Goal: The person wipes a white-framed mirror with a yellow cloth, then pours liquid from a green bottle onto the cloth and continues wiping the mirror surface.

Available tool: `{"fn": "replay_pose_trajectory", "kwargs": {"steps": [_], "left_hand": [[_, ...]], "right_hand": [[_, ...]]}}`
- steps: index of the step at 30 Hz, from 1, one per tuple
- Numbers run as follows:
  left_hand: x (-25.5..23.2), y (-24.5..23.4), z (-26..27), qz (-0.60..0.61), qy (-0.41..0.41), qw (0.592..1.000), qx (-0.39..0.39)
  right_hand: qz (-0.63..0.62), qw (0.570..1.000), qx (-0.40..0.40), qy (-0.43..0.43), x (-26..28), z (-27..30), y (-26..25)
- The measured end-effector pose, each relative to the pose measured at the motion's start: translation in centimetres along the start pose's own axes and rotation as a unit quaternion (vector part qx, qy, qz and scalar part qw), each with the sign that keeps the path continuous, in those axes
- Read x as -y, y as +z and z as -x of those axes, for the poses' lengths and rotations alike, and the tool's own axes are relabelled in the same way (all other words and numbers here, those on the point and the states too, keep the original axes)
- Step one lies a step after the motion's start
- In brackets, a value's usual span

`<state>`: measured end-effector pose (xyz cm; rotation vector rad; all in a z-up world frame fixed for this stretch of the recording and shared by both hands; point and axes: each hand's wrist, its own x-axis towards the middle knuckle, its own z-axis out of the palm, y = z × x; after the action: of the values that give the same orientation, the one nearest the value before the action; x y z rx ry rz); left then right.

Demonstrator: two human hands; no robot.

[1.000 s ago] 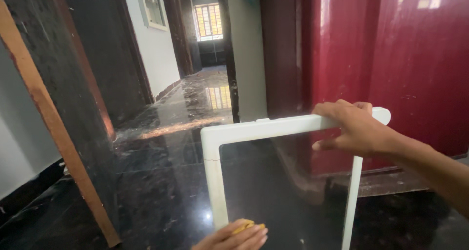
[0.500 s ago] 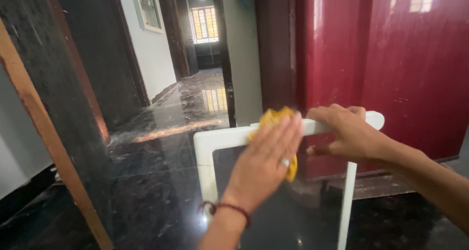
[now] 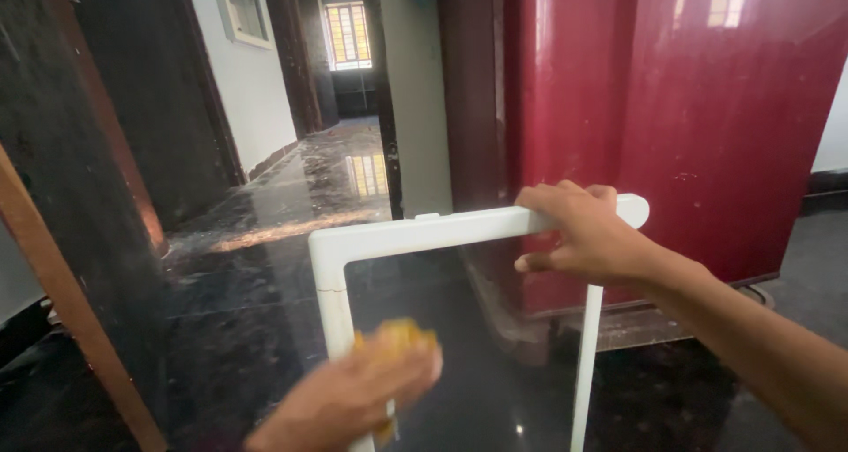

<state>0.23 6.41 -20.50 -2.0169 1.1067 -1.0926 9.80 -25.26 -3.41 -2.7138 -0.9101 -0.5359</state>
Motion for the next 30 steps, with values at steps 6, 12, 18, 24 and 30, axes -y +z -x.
{"fn": "replay_pose_trajectory", "kwargs": {"steps": [6, 12, 18, 24, 30], "left_hand": [[7.3, -5.8, -11.3, -0.011, -0.178, 0.975, -0.129], [0.2, -1.4, -15.1, -0.007, -0.226, 0.97, -0.094], [-4.1, 1.2, -12.2, 0.175, -0.059, 0.982, -0.042], [3.8, -2.5, -13.7, 0.032, -0.153, 0.983, -0.099], [7.4, -9.5, -18.6, 0.261, -0.42, 0.868, 0.047]], "right_hand": [[-0.005, 1.0, -0.01, 0.001, 0.1, 0.0, 0.2], [-0.117, 0.993, -0.012, -0.033, -2.5, -0.7, 1.1], [-0.061, 0.998, -0.008, -0.02, -2.0, -1.2, 1.0], [-0.119, 0.993, 0.007, 0.006, -0.7, -0.2, 0.1], [-0.165, 0.986, -0.021, -0.03, -1.5, -0.4, 0.5]]}}
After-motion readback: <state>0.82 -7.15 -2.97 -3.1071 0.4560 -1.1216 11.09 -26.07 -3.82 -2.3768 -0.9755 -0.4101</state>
